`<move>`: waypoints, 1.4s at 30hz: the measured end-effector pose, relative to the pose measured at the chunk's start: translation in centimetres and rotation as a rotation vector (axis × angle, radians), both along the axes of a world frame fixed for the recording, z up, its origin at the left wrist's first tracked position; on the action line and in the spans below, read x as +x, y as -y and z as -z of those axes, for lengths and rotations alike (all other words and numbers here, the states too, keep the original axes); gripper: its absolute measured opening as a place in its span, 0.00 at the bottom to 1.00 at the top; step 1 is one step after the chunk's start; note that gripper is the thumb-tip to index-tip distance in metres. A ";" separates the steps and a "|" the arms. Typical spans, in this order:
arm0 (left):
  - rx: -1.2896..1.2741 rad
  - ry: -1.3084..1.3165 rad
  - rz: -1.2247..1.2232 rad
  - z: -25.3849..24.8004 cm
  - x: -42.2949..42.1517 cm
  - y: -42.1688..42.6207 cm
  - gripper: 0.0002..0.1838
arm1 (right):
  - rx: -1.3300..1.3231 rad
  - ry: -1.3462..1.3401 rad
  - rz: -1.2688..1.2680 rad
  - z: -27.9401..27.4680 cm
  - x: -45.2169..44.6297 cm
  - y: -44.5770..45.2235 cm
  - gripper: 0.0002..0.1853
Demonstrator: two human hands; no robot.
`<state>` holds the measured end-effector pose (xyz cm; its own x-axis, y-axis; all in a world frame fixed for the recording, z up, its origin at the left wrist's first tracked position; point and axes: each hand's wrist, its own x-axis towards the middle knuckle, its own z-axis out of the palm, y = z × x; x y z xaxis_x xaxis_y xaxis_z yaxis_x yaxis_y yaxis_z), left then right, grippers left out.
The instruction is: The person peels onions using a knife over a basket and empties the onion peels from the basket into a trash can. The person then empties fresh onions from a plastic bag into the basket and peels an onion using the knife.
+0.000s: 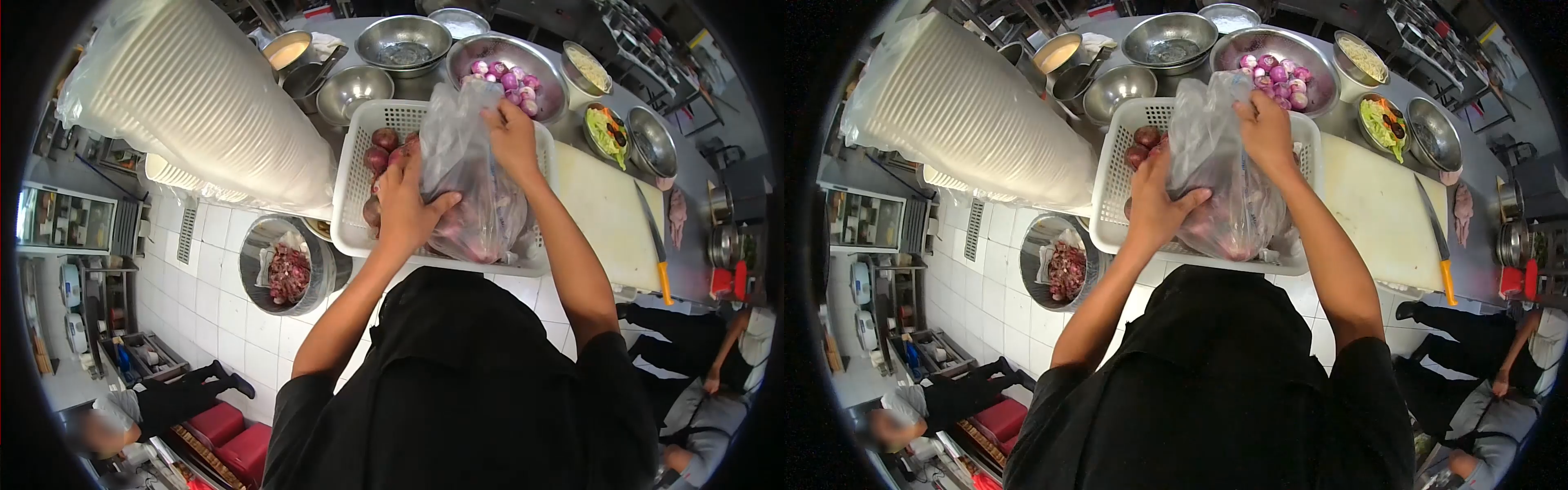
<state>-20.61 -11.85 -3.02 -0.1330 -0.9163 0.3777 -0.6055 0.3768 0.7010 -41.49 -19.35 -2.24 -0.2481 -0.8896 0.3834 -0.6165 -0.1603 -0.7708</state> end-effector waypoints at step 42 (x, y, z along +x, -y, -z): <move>0.443 -0.990 0.557 -4.5 3.9 -2.7 0.17 | 0.340 0.317 -0.454 -3.1 5.2 -9.7 0.18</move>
<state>-16.72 -9.18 1.49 -0.3806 -0.9012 0.2074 0.4317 0.0252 0.9017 -36.33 -9.66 0.87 0.1266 -0.9915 0.0315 -0.2793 -0.0661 -0.9579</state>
